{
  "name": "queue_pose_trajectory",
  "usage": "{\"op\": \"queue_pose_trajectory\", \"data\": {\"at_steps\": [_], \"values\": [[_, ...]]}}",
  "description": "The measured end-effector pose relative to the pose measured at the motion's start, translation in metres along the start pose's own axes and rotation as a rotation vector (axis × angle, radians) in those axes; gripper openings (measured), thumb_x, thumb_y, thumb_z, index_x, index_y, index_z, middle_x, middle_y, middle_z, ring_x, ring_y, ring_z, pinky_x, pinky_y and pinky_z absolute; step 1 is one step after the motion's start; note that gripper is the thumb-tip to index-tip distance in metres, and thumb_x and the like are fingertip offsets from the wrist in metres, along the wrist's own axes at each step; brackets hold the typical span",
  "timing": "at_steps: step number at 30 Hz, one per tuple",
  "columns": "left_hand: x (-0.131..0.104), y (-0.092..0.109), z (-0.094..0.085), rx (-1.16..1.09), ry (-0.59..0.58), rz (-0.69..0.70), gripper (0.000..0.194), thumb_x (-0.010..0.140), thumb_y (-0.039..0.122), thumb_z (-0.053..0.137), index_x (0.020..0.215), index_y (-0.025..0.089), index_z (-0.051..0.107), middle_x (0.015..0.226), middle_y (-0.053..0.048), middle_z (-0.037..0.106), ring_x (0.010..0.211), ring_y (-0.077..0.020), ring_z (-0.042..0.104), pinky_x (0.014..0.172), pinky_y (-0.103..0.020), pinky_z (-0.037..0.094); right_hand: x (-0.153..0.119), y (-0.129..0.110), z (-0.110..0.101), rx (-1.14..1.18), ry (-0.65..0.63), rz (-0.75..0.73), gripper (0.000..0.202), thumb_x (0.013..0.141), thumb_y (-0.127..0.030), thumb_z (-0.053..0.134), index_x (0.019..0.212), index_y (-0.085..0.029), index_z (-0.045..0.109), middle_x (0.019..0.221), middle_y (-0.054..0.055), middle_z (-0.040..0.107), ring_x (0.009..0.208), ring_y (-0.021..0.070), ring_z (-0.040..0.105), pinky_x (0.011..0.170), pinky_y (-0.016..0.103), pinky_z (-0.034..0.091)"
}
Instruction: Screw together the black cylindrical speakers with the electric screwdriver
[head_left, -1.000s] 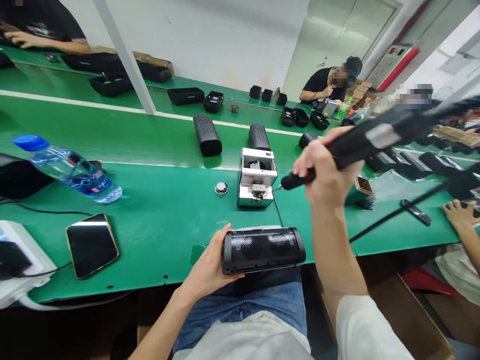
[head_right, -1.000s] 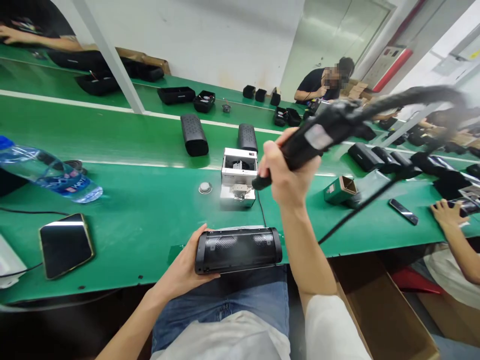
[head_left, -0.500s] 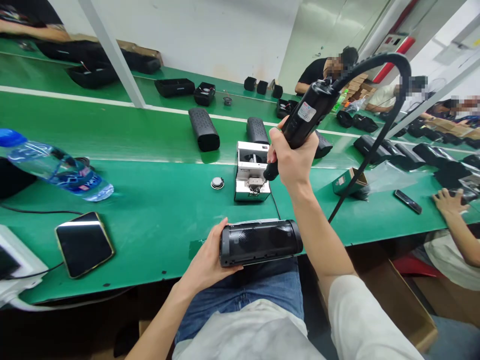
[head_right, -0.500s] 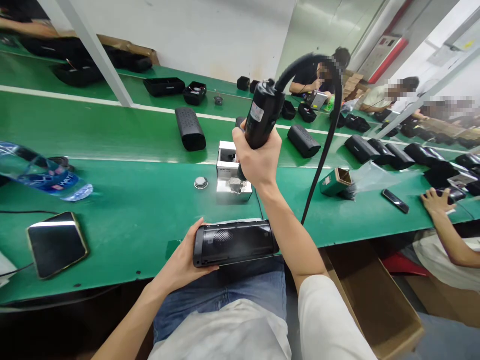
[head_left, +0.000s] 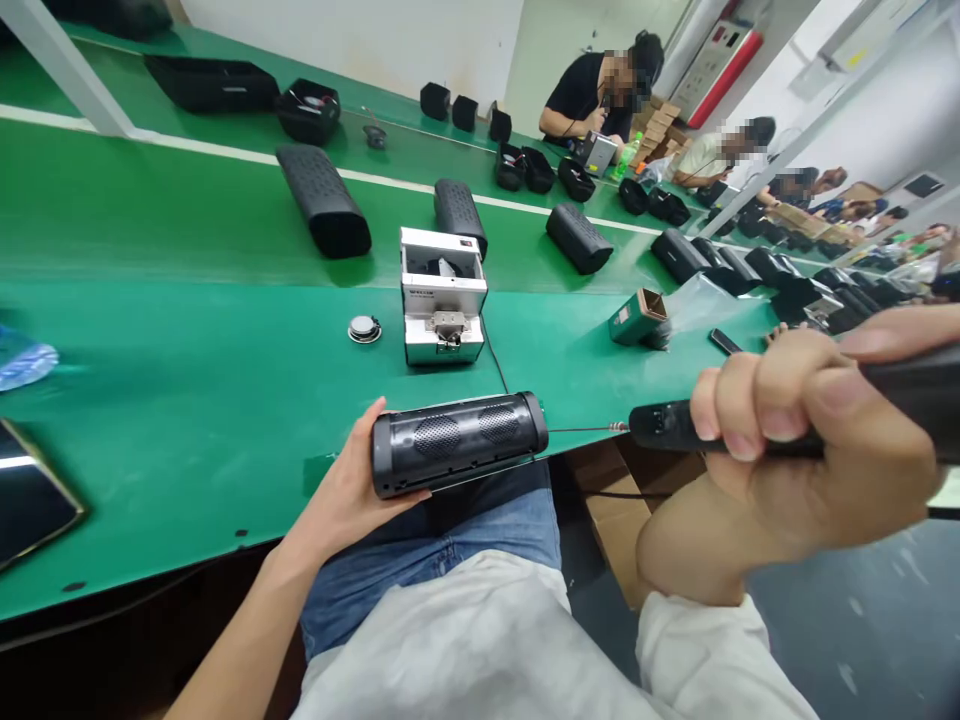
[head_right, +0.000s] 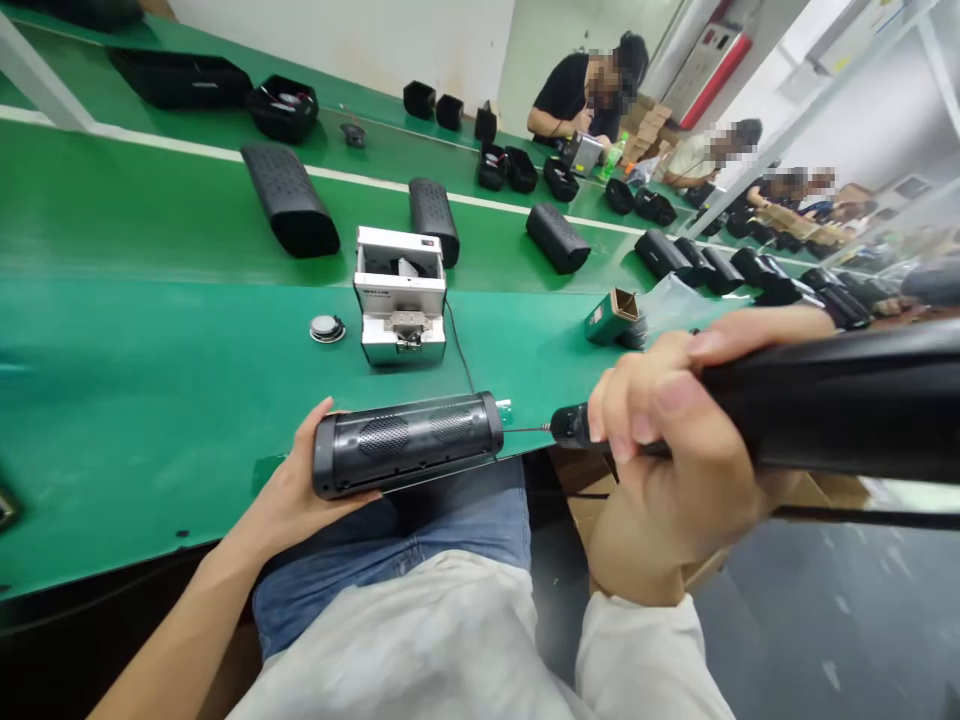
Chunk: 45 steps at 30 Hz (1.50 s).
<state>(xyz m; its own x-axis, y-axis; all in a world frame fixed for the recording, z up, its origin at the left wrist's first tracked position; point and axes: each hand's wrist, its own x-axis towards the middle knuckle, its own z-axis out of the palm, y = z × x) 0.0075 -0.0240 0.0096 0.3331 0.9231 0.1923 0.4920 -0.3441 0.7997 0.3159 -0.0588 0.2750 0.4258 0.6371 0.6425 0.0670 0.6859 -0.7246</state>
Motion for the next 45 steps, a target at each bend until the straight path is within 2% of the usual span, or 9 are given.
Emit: {"op": "queue_pose_trajectory", "data": {"at_steps": [5,10,18,26,31,35,39,42,45], "values": [[-0.001,0.002,-0.001,0.024,0.006,-0.029,0.123,0.086,0.055,0.09,0.179,0.03,0.014,0.157,-0.017,0.061,0.14,-0.0411,0.07,0.117,-0.057,0.059,-0.021,-0.002,-0.007,-0.04,-0.003,0.047,0.025,0.078,-0.008,0.077,0.091,-0.027,0.067,0.056,-0.01,0.047,0.038,0.0083,0.034,0.038,0.026,0.035],[-0.001,-0.001,-0.001,0.019,-0.003,-0.037,0.124,0.086,0.055,0.09,0.179,0.03,0.012,0.158,-0.017,0.06,0.139,-0.0409,0.07,0.117,-0.058,0.058,-0.026,0.007,-0.005,-0.033,0.015,0.1,0.026,0.077,-0.01,0.08,0.092,-0.026,0.066,0.057,-0.009,0.048,0.039,0.0091,0.037,0.039,0.028,0.036],[-0.004,-0.001,0.0,0.002,0.004,-0.046,0.121,0.084,0.046,0.092,0.177,0.036,0.016,0.162,-0.014,0.058,0.14,-0.0385,0.07,0.121,-0.056,0.056,-0.036,0.062,-0.024,0.064,-0.342,0.192,0.02,0.099,-0.007,0.071,0.105,-0.024,0.062,0.07,-0.009,0.057,0.049,0.0083,0.054,0.048,0.023,0.047],[-0.009,-0.001,-0.001,-0.011,-0.001,-0.113,0.112,0.086,0.042,0.089,0.175,0.039,0.021,0.164,-0.012,0.059,0.145,-0.0393,0.068,0.124,-0.058,0.055,-0.05,0.075,-0.027,0.112,-0.317,0.203,0.015,0.104,-0.012,0.066,0.104,-0.025,0.057,0.065,-0.011,0.048,0.047,0.0052,0.042,0.051,0.019,0.042],[-0.011,0.003,0.003,-0.022,0.045,-0.212,0.104,0.087,0.054,0.084,0.173,0.038,0.027,0.163,-0.011,0.061,0.14,-0.039,0.071,0.121,-0.057,0.057,-0.054,0.084,-0.035,0.139,-0.353,0.166,0.015,0.105,-0.014,0.063,0.107,-0.026,0.055,0.069,-0.009,0.047,0.048,0.0061,0.039,0.048,0.02,0.035],[-0.009,0.008,0.006,-0.014,0.1,-0.217,0.101,0.086,0.061,0.08,0.171,0.039,0.029,0.16,-0.009,0.065,0.134,-0.0384,0.075,0.12,-0.056,0.058,-0.052,0.089,-0.041,0.163,-0.406,0.204,0.019,0.103,-0.012,0.065,0.109,-0.026,0.055,0.073,-0.008,0.051,0.054,0.0071,0.048,0.054,0.021,0.041],[-0.005,0.01,-0.001,0.022,0.079,-0.218,0.101,0.084,0.059,0.077,0.171,0.04,0.029,0.16,-0.009,0.065,0.135,-0.0389,0.075,0.119,-0.057,0.058,-0.044,0.088,-0.032,0.107,-0.409,0.261,0.016,0.096,-0.015,0.073,0.099,-0.022,0.059,0.072,-0.006,0.055,0.056,0.0079,0.051,0.052,0.021,0.042],[-0.003,0.009,-0.01,0.091,0.069,-0.205,0.105,0.082,0.061,0.076,0.174,0.038,0.029,0.156,-0.01,0.068,0.133,-0.0393,0.076,0.116,-0.052,0.06,-0.026,0.082,-0.026,0.105,-0.516,0.336,0.018,0.085,-0.017,0.081,0.089,-0.02,0.063,0.068,-0.005,0.057,0.054,0.0076,0.05,0.05,0.02,0.044],[-0.003,0.013,-0.014,0.134,0.107,-0.191,0.099,0.081,0.061,0.077,0.169,0.036,0.039,0.151,-0.01,0.072,0.127,-0.0392,0.078,0.109,-0.048,0.063,0.001,0.063,-0.042,0.309,-0.505,0.334,0.023,0.087,-0.02,0.085,0.099,-0.021,0.066,0.066,-0.007,0.059,0.048,0.0067,0.052,0.046,0.018,0.044]]}}
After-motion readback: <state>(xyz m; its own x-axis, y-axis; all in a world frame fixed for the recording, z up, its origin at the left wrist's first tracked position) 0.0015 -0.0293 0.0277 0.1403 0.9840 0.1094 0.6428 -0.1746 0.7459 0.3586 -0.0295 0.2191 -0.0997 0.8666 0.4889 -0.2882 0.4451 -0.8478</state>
